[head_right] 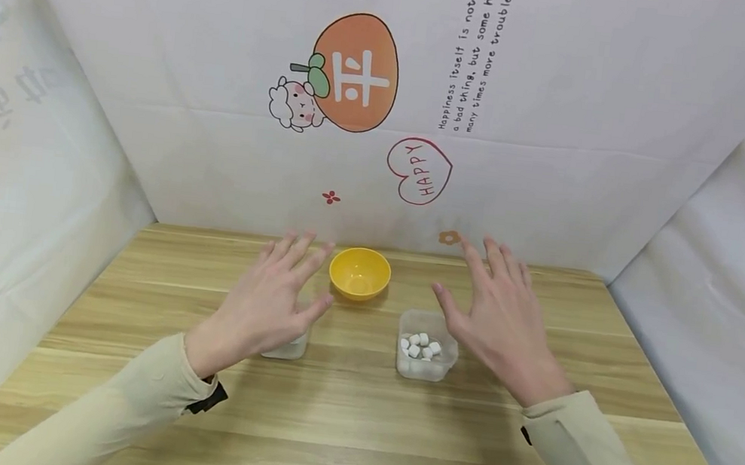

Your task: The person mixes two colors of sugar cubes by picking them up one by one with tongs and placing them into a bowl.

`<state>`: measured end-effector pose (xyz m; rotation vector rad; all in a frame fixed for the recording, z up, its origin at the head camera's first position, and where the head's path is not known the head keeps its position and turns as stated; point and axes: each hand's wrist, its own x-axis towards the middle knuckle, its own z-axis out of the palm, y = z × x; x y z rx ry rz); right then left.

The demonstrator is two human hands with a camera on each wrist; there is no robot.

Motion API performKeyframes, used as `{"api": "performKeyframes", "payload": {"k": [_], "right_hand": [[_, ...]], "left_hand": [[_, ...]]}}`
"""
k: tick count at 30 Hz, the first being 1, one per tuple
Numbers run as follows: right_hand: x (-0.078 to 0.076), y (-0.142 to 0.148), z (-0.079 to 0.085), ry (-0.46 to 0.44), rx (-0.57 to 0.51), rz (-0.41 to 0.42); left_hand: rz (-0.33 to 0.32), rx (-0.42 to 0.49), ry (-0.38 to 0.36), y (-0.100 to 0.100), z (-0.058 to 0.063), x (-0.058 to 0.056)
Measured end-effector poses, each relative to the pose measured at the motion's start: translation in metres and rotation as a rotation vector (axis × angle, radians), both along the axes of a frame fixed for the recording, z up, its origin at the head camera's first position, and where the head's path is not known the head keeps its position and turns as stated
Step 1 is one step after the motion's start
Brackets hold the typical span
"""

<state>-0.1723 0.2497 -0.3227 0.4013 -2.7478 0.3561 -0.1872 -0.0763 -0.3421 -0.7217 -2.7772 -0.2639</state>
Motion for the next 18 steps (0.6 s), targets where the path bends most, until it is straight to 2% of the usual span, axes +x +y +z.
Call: {"api": "performKeyframes", "payload": {"k": [9,13,18], "right_hand": [[0.010,0.010,-0.005,0.011,-0.028,-0.002],[0.014,0.016,-0.007,-0.056,-0.052,-0.031],[0.018,0.025,-0.010,-0.141,-0.043,-0.078]], "left_hand": [[-0.037,0.032,-0.040,0.014,-0.005,0.007],[-0.045,0.026,-0.063,0.020,-0.009,0.009],[-0.102,0.073,-0.110,0.028,-0.015,0.010]]}}
